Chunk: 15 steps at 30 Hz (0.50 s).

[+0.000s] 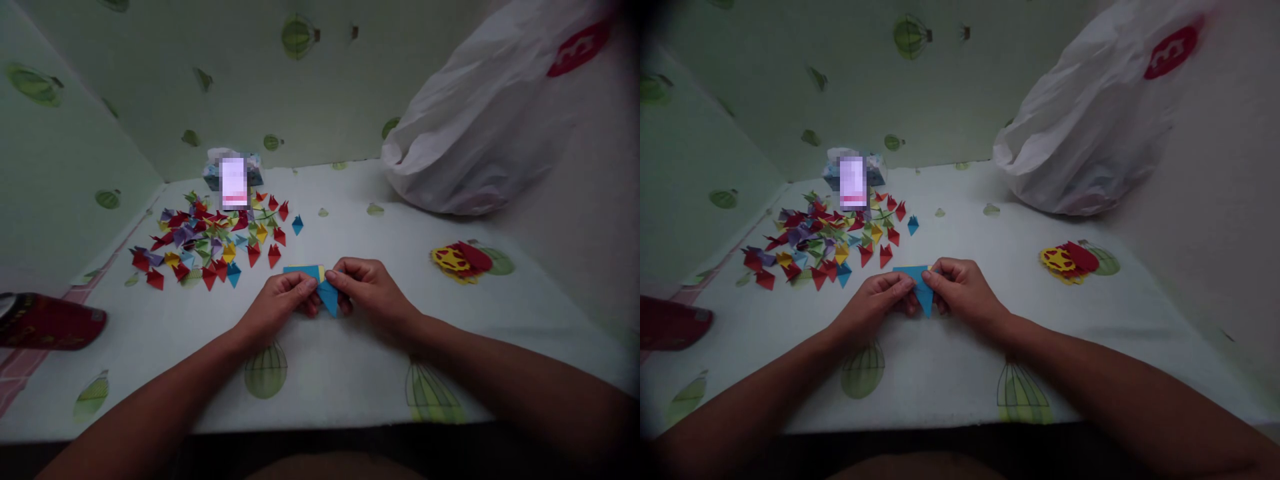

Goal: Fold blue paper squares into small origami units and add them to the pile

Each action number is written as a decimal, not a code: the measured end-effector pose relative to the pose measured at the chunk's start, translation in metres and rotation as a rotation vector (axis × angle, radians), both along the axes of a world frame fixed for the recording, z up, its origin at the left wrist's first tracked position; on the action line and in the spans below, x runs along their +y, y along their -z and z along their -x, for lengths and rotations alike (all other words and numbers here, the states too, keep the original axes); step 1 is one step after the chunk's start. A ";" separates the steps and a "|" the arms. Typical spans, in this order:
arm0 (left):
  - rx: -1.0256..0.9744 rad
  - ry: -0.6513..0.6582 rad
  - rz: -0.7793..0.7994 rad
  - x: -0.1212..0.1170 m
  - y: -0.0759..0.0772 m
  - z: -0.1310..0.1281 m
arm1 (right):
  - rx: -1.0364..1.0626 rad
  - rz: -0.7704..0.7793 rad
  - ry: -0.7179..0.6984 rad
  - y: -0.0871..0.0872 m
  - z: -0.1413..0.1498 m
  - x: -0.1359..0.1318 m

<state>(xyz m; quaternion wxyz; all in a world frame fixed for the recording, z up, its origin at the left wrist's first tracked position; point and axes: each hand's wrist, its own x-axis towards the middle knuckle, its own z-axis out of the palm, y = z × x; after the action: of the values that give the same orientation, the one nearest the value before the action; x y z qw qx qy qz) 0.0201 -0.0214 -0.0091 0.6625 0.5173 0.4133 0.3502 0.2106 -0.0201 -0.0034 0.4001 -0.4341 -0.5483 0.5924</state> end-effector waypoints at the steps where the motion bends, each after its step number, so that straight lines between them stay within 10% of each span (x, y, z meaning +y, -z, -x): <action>1: 0.004 -0.001 -0.003 0.000 0.000 0.000 | -0.002 0.006 -0.008 0.000 0.000 0.000; 15: -0.202 -0.196 0.148 0.002 -0.002 -0.002 | 0.273 0.112 -0.197 0.008 0.002 0.002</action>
<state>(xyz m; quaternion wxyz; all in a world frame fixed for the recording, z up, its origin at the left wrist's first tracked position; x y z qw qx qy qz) 0.0222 -0.0195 -0.0075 0.6996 0.3863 0.4178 0.4322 0.2086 -0.0181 -0.0117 0.3862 -0.3152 -0.4948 0.7118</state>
